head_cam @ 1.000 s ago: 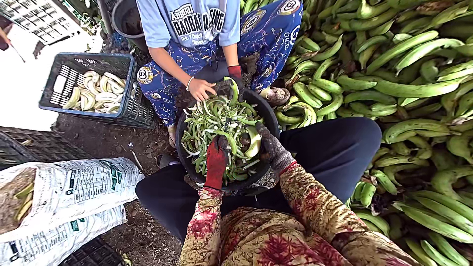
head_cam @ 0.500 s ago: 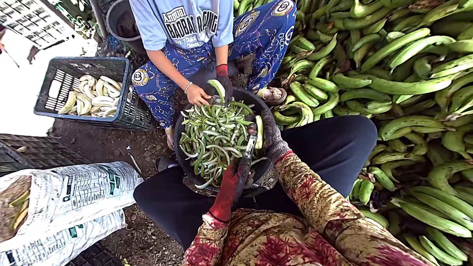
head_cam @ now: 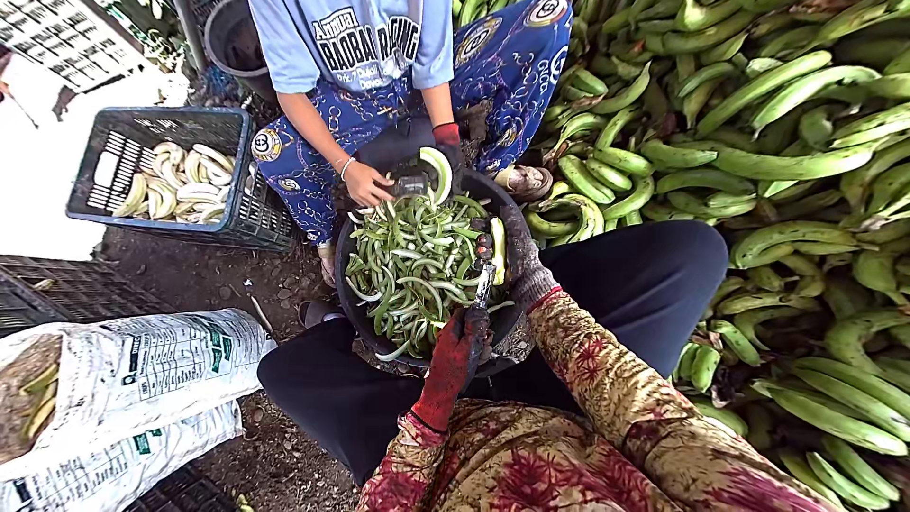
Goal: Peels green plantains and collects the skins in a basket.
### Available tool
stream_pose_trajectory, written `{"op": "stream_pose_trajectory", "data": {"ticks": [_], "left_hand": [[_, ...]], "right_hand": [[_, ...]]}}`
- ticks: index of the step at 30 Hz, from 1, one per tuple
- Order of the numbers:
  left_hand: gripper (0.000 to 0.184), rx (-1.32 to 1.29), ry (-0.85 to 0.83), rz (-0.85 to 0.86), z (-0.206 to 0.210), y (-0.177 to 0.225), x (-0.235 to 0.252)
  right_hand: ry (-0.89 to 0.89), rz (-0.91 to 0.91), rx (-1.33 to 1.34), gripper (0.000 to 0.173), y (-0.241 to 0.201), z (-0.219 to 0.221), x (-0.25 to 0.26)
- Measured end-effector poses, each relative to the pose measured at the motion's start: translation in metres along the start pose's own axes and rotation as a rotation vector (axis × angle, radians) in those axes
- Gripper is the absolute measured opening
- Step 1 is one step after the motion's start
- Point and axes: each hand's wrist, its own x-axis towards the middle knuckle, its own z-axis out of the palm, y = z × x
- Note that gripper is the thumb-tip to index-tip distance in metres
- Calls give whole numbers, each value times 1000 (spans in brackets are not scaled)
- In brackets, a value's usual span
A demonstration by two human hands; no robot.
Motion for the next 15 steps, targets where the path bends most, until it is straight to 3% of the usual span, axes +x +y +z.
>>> {"op": "stream_pose_trajectory", "data": {"ticks": [5,9,12,15], "left_hand": [[39,428,172,70,5,-13,11],[36,286,156,85,-6,-18,10],[33,296,117,98,-10,-16,7],[36,408,118,153,-8,-15,5]], "right_hand": [[-105,31,144,68,18,16,5],[-78,75,-40,76,24,15,-2],[-161,33,-241,62,18,1,6],[-163,-32,-200,45,13,9,3]]}}
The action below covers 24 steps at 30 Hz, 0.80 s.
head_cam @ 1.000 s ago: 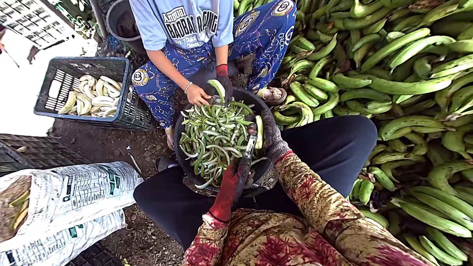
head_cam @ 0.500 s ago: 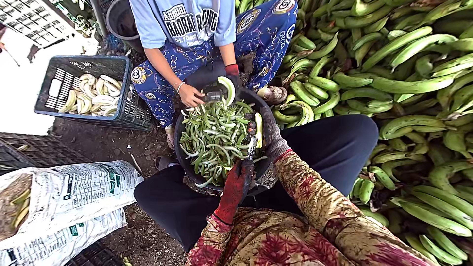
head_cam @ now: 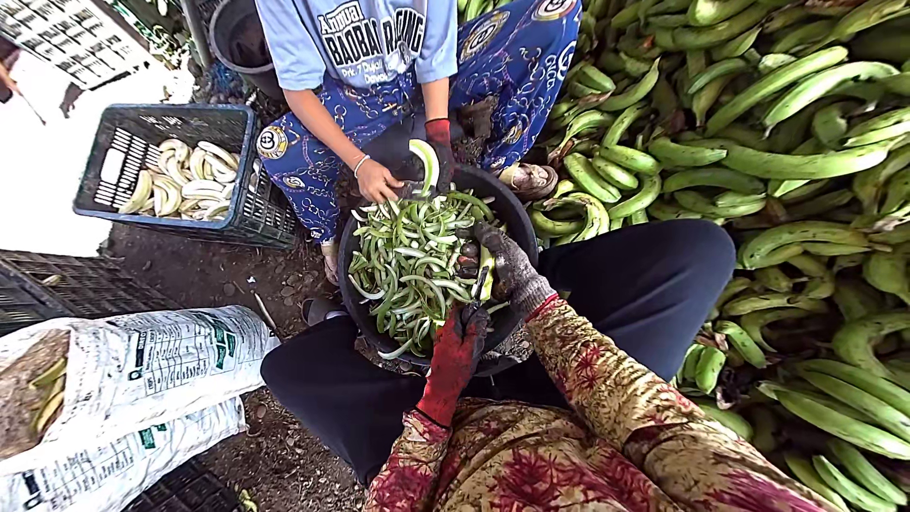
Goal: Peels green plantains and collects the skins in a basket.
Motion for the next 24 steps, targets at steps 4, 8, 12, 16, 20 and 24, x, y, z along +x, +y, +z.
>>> {"op": "stream_pose_trajectory", "data": {"ticks": [4,8,12,16,20,24], "left_hand": [[40,113,52,-16,1,-2,6],[45,169,85,-52,-2,-2,12],[35,134,66,-64,-6,-9,21],[35,118,59,-108,-4,-12,22],[34,-22,-6,-114,-14,-10,19],[24,-352,-172,-248,-34,-7,17]], "right_hand": [[27,81,176,49,7,11,-3],[82,115,282,54,19,23,-5],[39,77,110,61,31,22,-12],[-94,82,11,47,38,10,-11],[-108,145,-41,56,33,10,-22],[-256,213,57,62,26,2,-31]]}}
